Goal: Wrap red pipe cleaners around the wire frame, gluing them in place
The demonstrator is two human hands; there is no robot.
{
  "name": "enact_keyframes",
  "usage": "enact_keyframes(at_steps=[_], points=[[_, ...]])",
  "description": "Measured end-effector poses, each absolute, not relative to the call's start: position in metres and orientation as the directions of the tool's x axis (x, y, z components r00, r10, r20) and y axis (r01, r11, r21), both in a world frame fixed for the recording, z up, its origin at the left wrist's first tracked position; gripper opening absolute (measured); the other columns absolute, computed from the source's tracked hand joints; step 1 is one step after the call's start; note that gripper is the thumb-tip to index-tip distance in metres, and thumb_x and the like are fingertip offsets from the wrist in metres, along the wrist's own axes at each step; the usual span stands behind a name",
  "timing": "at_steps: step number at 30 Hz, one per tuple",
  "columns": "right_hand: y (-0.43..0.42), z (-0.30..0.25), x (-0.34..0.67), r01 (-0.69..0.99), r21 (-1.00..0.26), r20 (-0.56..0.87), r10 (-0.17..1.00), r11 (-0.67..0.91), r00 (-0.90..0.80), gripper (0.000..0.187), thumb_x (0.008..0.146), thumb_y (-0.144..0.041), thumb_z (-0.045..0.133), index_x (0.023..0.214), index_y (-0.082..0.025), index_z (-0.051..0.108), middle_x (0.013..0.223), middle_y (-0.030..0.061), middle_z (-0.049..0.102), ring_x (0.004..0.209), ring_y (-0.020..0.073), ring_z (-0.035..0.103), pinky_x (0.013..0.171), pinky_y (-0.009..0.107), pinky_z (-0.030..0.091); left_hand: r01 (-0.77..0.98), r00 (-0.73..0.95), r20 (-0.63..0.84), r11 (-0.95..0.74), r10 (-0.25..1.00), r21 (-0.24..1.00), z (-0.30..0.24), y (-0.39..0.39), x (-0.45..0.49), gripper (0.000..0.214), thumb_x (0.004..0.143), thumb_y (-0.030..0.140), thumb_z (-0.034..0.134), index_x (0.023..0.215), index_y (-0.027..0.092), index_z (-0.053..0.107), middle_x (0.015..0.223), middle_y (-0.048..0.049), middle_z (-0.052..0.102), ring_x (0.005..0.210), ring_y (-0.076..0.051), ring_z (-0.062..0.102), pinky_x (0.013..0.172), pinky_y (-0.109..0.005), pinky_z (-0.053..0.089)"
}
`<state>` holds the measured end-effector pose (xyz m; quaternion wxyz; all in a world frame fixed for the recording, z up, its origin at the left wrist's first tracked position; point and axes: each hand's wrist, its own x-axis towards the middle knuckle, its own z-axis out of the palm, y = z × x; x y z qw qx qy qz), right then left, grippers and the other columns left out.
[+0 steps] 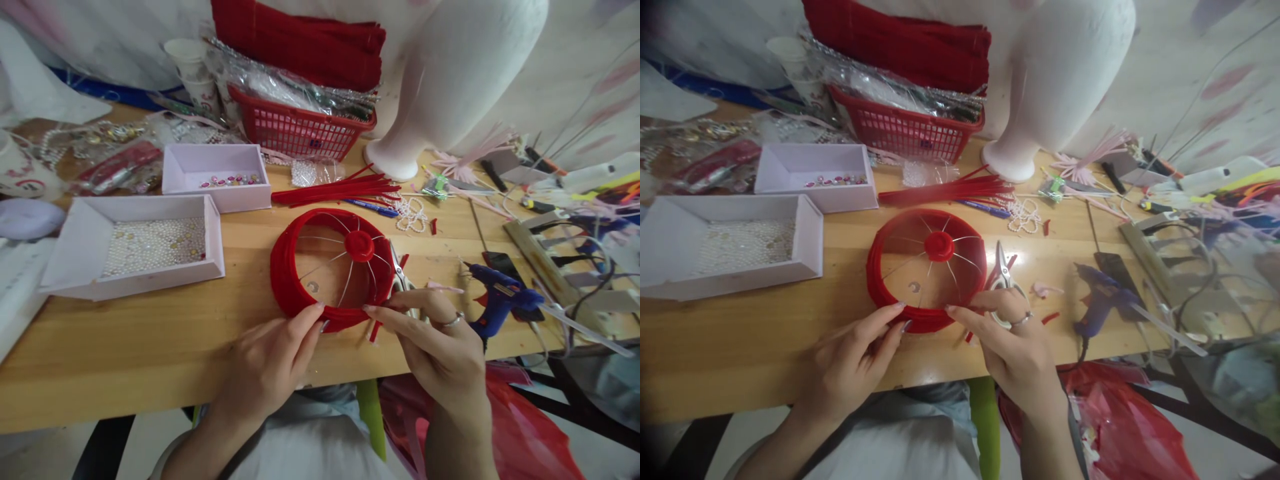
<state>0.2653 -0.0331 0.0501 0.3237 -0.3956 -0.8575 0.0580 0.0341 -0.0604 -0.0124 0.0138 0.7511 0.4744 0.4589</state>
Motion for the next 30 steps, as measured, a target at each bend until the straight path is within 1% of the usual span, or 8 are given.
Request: enact_keyframes(at_steps=[2, 5, 7, 13, 17, 21, 24, 30], points=[[-0.031, 0.048, 0.264, 0.651, -0.333, 0.529, 0.706, 0.683, -0.471, 0.046, 0.090, 0.004, 0.054, 0.117, -0.027, 0.074, 0.095, 0.0042, 0.066, 0.086, 0.0165, 0.064, 0.075, 0.032, 0.053, 0.701, 0.134, 0.678, -0.553, 0.722, 0.451, -0.012, -0.060, 0.034, 0.023, 0.103, 0.018, 0.060, 0.126, 0.016, 0.062, 0.085, -0.0002, 0.081, 0.063, -0.010, 0.074, 0.066, -0.021, 0.059], [-0.027, 0.043, 0.265, 0.632, -0.319, 0.540, 0.683, 0.707, -0.492, 0.046, 0.089, 0.005, 0.053, 0.115, -0.026, 0.073, 0.096, 0.0047, 0.064, 0.112, 0.0230, 0.065, 0.086, 0.038, 0.054, 0.700, 0.156, 0.674, -0.562, 0.722, 0.440, -0.012, -0.060, 0.033, 0.030, 0.103, 0.016, 0.059, 0.132, 0.015, 0.060, 0.085, -0.0004, 0.081, 0.063, -0.010, 0.073, 0.067, -0.022, 0.059], [-0.024, 0.039, 0.265, 0.605, -0.330, 0.545, 0.669, 0.725, -0.505, 0.045, 0.089, 0.007, 0.052, 0.114, -0.024, 0.072, 0.096, 0.0042, 0.062, 0.121, 0.0246, 0.064, 0.093, 0.041, 0.052, 0.702, 0.170, 0.661, -0.560, 0.731, 0.439, -0.012, -0.060, 0.033, 0.032, 0.104, 0.016, 0.057, 0.136, 0.016, 0.059, 0.085, 0.0002, 0.081, 0.061, -0.010, 0.073, 0.066, -0.022, 0.059], [-0.022, 0.027, 0.260, 0.572, -0.439, 0.577, 0.706, 0.693, -0.411, 0.036, 0.092, 0.002, 0.053, 0.108, -0.024, 0.072, 0.106, 0.0057, 0.060, 0.100, 0.0166, 0.066, 0.079, 0.031, 0.054, 0.755, 0.134, 0.686, -0.522, 0.715, 0.397, -0.011, -0.060, 0.035, 0.031, 0.104, 0.017, 0.057, 0.135, 0.015, 0.060, 0.090, -0.0015, 0.082, 0.062, -0.010, 0.073, 0.066, -0.022, 0.057], [-0.023, 0.020, 0.254, 0.543, -0.466, 0.571, 0.706, 0.699, -0.419, 0.037, 0.094, 0.004, 0.049, 0.111, -0.023, 0.069, 0.107, 0.0059, 0.068, 0.100, 0.0166, 0.065, 0.084, 0.033, 0.053, 0.782, 0.091, 0.696, -0.484, 0.712, 0.393, -0.011, -0.062, 0.036, 0.029, 0.103, 0.018, 0.059, 0.132, 0.015, 0.061, 0.088, -0.0023, 0.081, 0.063, -0.011, 0.074, 0.070, -0.021, 0.059], [-0.029, 0.017, 0.248, 0.524, -0.470, 0.631, 0.685, 0.710, -0.362, 0.037, 0.093, 0.006, 0.049, 0.110, -0.021, 0.069, 0.102, 0.0055, 0.069, 0.098, 0.0158, 0.065, 0.084, 0.031, 0.053, 0.768, 0.044, 0.682, -0.462, 0.730, 0.444, -0.012, -0.063, 0.036, 0.032, 0.102, 0.021, 0.061, 0.133, 0.015, 0.059, 0.091, -0.0041, 0.081, 0.067, -0.012, 0.075, 0.071, -0.021, 0.061], [-0.042, 0.020, 0.239, 0.567, -0.479, 0.612, 0.718, 0.670, -0.332, 0.037, 0.093, 0.005, 0.049, 0.111, -0.020, 0.069, 0.104, 0.0064, 0.069, 0.099, 0.0153, 0.066, 0.084, 0.029, 0.055, 0.743, -0.012, 0.659, -0.434, 0.752, 0.510, -0.013, -0.062, 0.036, 0.035, 0.102, 0.022, 0.061, 0.136, 0.015, 0.056, 0.090, -0.0031, 0.079, 0.068, -0.012, 0.075, 0.066, -0.020, 0.060], [-0.064, 0.027, 0.221, 0.624, -0.487, 0.581, 0.760, 0.611, -0.291, 0.032, 0.094, 0.003, 0.055, 0.117, -0.017, 0.066, 0.104, 0.0061, 0.074, 0.098, 0.0133, 0.068, 0.088, 0.025, 0.056, 0.740, -0.035, 0.675, -0.435, 0.737, 0.513, -0.012, -0.058, 0.033, 0.034, 0.103, 0.015, 0.055, 0.137, 0.018, 0.058, 0.106, -0.0076, 0.078, 0.092, -0.017, 0.075, 0.084, -0.027, 0.060]])
